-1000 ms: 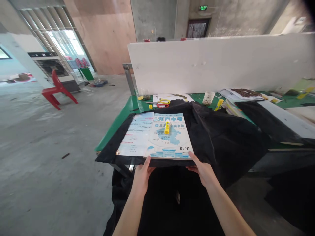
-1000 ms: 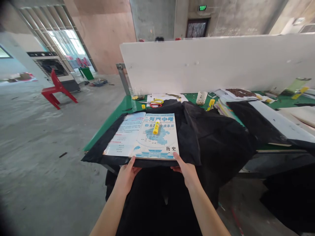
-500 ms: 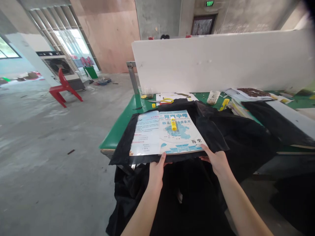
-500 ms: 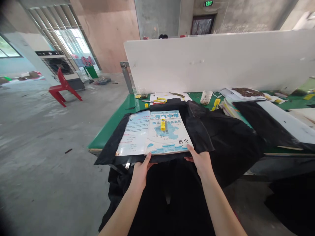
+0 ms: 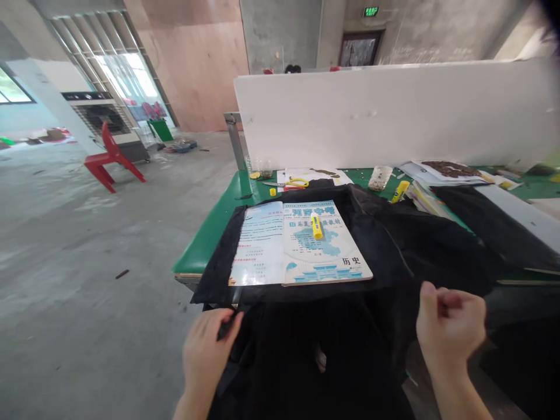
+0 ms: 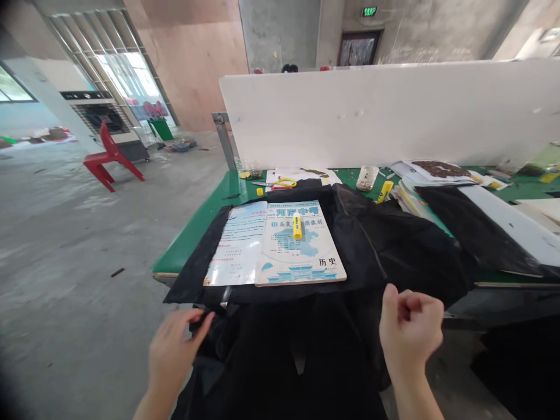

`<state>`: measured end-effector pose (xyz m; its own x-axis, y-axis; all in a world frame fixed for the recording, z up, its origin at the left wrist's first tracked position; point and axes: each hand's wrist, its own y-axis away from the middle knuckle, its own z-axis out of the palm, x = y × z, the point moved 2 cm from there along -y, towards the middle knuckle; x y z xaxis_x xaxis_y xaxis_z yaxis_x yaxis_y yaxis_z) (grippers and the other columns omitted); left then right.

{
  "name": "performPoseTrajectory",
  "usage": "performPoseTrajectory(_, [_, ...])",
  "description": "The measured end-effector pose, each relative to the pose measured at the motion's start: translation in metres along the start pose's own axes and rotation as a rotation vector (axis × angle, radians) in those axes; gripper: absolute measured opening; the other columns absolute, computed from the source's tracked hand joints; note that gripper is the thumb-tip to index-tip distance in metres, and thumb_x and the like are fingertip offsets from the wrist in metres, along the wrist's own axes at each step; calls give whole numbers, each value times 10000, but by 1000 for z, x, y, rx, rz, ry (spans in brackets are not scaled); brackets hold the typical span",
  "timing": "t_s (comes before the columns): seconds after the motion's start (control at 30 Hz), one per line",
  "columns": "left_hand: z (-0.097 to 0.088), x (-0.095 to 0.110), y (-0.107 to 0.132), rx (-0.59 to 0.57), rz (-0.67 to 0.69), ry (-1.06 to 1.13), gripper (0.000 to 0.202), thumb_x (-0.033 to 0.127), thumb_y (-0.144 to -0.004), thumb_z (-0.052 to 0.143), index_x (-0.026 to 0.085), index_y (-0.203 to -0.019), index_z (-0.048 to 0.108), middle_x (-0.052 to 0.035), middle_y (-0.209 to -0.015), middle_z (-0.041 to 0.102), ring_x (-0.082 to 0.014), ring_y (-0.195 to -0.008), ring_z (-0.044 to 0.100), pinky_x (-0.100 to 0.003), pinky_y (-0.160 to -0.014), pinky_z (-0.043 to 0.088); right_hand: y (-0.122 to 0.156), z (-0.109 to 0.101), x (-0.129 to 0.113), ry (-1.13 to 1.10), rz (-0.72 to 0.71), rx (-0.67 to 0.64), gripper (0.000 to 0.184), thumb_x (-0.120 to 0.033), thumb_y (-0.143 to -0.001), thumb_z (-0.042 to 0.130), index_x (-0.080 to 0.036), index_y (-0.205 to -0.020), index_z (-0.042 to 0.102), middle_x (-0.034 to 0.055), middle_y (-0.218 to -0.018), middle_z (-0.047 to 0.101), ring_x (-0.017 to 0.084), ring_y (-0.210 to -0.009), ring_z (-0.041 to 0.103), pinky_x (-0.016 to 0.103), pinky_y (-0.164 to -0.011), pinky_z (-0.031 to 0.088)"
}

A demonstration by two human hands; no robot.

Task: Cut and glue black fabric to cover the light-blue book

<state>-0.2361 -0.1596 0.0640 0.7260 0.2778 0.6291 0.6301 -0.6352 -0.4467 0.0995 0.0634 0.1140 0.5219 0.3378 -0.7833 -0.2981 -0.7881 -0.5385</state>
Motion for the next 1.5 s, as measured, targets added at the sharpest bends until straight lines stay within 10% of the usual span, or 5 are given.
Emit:
performPoseTrajectory(0.1, [-28, -41, -6, 202, 212, -293, 416, 352, -689, 733, 164, -1046, 632, -139, -1051, 637, -304, -1030, 557, -453, -963, 365, 25, 11, -49, -70, -366, -145, 231, -314, -778, 591, -234, -734, 379, -42, -549, 458, 110, -465, 451, 249, -435, 359])
performPoseTrajectory(0.33, [-34, -65, -39, 162, 543, -498, 443, 273, -806, 635, 173, -1224, 527, -127, -1155, 603, -275, -1120, 521, -451, -1008, 357, 118, 103, -126, 23, -1007, -702, 435, -341, -772, 646, -161, -1141, 503, 89, -1115, 599, 238, -1055, 515, 431, -945, 391])
performPoseTrajectory(0.53, [-41, -56, -57, -28, 667, -445, 240, 140, -858, 519, 211, -1071, 605, -50, -1135, 637, -212, -1106, 546, -438, -1054, 314, 154, 140, -128, 233, -1245, -634, 292, -105, -858, 472, -133, -1140, 543, 98, -1168, 571, 245, -1056, 477, 415, -914, 363])
performPoseTrajectory(1.1, [-35, -64, -125, -487, 515, -314, 277, 410, -894, 478, 240, -1050, 631, -21, -991, 687, -196, -937, 602, -341, -891, 429, 112, 162, -149, 285, -885, -1107, 121, -213, -879, 512, -165, -896, 622, 50, -861, 639, 184, -812, 560, 321, -748, 381])
performPoseTrajectory(1.5, [-36, -40, -97, -275, 897, -542, 311, 107, -903, 422, 207, -1143, 593, -43, -1168, 624, -206, -1098, 546, -398, -1020, 349, 97, 168, -133, 6, -894, -1100, 91, -192, -864, 557, -212, -858, 645, 7, -891, 621, 152, -889, 509, 324, -861, 320])
